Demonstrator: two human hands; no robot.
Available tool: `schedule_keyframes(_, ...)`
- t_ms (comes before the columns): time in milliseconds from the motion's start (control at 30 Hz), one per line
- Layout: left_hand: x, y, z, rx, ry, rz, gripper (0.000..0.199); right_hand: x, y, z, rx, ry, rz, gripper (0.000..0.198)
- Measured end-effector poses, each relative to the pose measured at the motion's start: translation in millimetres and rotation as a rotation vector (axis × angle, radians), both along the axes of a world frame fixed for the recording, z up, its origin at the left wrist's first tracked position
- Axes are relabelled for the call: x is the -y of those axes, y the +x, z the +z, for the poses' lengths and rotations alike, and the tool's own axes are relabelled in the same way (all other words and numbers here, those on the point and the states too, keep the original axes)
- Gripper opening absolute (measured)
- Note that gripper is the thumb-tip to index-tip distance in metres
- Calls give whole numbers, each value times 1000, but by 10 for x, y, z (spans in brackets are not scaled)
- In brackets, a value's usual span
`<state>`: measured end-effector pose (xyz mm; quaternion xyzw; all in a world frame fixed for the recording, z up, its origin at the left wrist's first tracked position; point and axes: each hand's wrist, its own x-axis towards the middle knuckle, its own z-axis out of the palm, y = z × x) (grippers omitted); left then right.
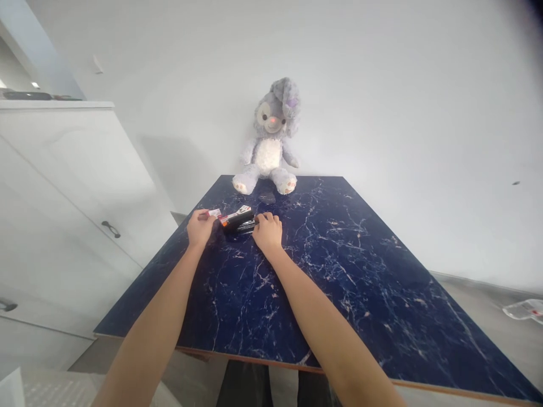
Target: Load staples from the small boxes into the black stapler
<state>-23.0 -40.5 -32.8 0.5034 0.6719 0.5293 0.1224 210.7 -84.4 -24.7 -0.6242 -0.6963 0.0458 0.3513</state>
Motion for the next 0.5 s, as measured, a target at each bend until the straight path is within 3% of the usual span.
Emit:
schedule_keyframes(233,-26,12,23,372,23,30,38,-81,76,4,-190,0,-71,30)
schedule_keyframes(367,-22,59,37,433,62,-10,40,-179,155,-54,-424,-57,-124,26)
schedule_keyframes(500,-25,104,43,455,114,-73,39,-231,194,-98,-597,3,-110,23)
